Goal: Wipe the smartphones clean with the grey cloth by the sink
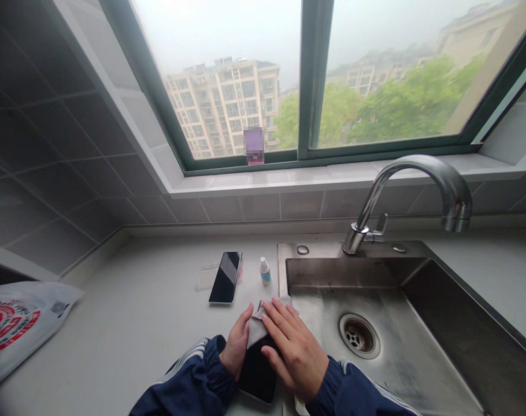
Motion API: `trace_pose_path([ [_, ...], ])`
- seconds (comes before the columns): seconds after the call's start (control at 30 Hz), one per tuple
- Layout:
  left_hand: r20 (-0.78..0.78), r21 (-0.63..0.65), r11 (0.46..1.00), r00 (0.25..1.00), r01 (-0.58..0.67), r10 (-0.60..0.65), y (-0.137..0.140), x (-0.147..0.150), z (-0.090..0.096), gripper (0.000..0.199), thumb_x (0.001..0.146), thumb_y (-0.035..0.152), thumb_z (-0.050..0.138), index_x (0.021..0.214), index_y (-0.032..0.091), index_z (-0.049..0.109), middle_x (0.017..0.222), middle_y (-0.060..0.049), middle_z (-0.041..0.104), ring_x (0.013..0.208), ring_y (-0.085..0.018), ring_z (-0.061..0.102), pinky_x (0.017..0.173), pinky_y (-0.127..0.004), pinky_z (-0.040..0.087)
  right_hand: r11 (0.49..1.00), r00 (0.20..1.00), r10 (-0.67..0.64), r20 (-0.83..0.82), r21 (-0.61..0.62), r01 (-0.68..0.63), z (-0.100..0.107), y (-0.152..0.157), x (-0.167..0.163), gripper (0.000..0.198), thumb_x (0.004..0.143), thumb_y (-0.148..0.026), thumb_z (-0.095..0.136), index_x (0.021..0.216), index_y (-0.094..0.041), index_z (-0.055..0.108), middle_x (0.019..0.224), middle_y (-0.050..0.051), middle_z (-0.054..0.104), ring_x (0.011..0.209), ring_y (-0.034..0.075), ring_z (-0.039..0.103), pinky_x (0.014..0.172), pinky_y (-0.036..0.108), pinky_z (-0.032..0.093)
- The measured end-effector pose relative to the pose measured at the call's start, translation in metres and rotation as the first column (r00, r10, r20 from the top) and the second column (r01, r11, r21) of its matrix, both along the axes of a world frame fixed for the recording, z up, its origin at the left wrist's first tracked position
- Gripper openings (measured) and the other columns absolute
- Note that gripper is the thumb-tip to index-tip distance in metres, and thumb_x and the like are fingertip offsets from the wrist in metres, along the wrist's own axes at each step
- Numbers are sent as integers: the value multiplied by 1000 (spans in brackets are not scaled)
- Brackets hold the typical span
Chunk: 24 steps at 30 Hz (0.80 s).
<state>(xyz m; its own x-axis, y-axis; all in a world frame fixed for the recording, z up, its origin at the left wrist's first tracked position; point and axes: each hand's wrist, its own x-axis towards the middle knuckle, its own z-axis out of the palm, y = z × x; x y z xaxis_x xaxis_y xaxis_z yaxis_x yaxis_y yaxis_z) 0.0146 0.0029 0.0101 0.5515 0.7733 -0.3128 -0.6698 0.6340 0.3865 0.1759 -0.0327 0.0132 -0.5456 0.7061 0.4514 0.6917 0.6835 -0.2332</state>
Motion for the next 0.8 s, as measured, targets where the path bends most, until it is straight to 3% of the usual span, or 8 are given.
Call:
trace_pose_path([
  [0.13, -240, -16, 983, 955, -182, 173, 0, -1, 13, 30, 86, 28, 55, 109, 16, 70, 104, -2, 73, 134, -17, 42, 117, -22, 14, 999, 999, -29, 38, -31, 30, -4, 1, 1, 59, 93, -24, 49, 148, -14, 32, 154, 11, 26, 143, 32, 21, 111, 52, 32],
  [0.3, -344, -15, 958, 901, -286, 264, 0, -3, 11, 38, 82, 25, 62, 119, 21, 65, 101, 2, 74, 132, -15, 45, 116, -18, 15, 998, 998, -50, 40, -39, 51, -5, 2, 2, 61, 94, -26, 49, 150, -16, 28, 154, 9, 25, 143, 31, 20, 112, 51, 30],
  [0.37, -291, -22, 967, 927, -255, 238, 1, -3, 6, 40, 84, 30, 60, 123, 20, 62, 103, 0, 74, 129, -16, 48, 116, -20, 16, 998, 998, -45, 50, -46, 48, -4, 1, 1, 61, 94, -27, 49, 150, -16, 28, 155, 10, 24, 143, 31, 20, 112, 52, 30],
  [0.47, -85, -30, 997, 994, -69, 66, 3, -1, -1, 54, 88, 46, 50, 129, 11, 56, 112, -8, 71, 125, -23, 53, 117, -32, 22, 997, 997, -38, 68, -61, 42, -3, -1, -1, 62, 95, -28, 48, 151, -13, 25, 155, 12, 21, 143, 32, 18, 112, 54, 29],
  [0.53, 40, -18, 999, 999, 31, -31, 4, -1, -5, 66, 88, 56, 44, 132, 7, 52, 118, -15, 67, 122, -28, 55, 115, -40, 25, 997, 998, -16, 65, -75, 21, -3, -3, -4, 63, 94, -28, 47, 151, -11, 24, 155, 13, 21, 143, 32, 19, 112, 53, 29],
  [0.8, 89, -24, 997, 993, 74, -72, 3, -8, 0, 82, 84, 68, 38, 137, 6, 45, 127, -21, 60, 123, -33, 53, 113, -49, 26, 996, 998, 67, 10, -68, -66, -6, -13, -16, 60, 91, -32, 52, 146, -14, 37, 152, 12, 31, 142, 31, 24, 114, 53, 25],
])
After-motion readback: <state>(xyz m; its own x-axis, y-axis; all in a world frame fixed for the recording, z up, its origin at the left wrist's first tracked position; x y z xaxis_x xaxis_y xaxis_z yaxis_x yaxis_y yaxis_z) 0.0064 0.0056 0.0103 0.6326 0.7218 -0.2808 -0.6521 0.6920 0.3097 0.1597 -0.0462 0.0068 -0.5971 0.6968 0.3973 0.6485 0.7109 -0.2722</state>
